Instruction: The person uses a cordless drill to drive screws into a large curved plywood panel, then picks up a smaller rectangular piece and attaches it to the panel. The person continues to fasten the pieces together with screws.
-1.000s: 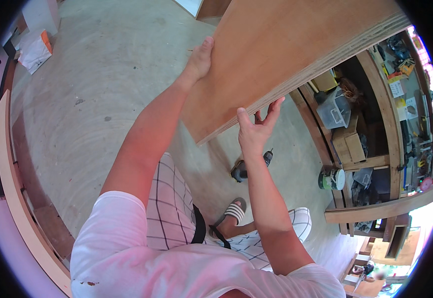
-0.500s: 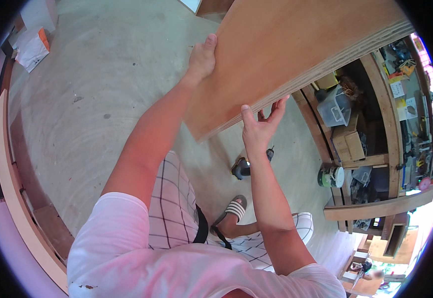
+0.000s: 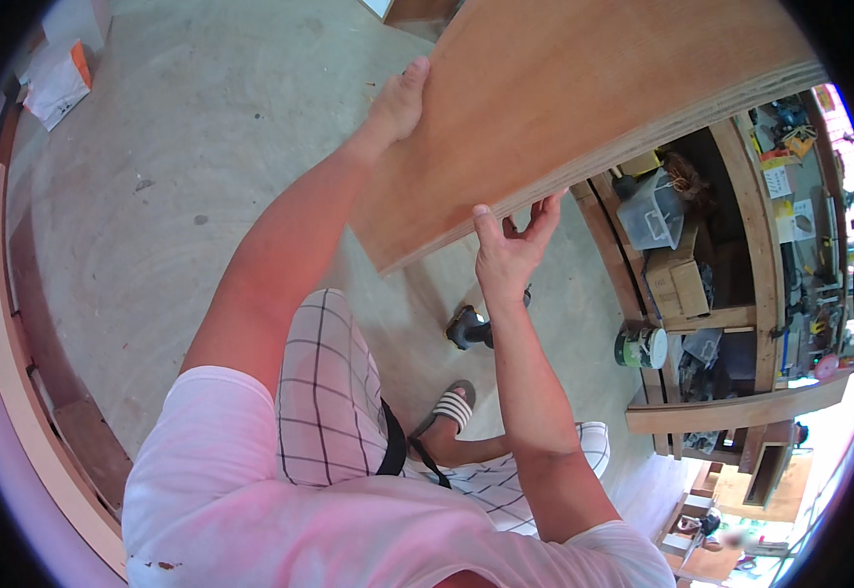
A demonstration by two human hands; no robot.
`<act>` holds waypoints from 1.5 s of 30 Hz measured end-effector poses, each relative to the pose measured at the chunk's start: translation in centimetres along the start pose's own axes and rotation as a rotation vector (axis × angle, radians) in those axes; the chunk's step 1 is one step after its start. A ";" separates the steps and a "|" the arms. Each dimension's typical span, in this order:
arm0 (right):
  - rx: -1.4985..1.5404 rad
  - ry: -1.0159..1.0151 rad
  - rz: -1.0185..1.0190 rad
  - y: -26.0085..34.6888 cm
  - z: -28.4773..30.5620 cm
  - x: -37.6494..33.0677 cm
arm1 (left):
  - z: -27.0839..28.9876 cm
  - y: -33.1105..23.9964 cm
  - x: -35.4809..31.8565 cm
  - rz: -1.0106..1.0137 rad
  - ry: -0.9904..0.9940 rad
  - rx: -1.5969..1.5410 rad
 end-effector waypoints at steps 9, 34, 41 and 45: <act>0.005 0.007 0.002 -0.2 -0.4 0.4 | -0.4 1.4 1.8 -0.002 0.127 -0.032; -0.054 0.004 -0.015 -0.2 -0.3 -0.2 | -0.1 0.1 -1.2 0.048 -0.099 -0.032; -0.063 0.045 -0.024 -0.2 0.3 -0.1 | -0.7 1.5 0.8 -0.002 0.150 -0.190; -0.077 0.056 -0.029 -0.1 0.6 0.1 | -0.8 0.7 0.4 -0.013 0.246 -0.239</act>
Point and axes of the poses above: each hand's wrist, its own x-axis towards the middle knuckle, its own z-axis out of the back of the hand, y = z × x, the point moved 5 cm from there along x, towards the middle knuckle, and after that the axes turned 13 degrees about z, right-handed, at the moved point
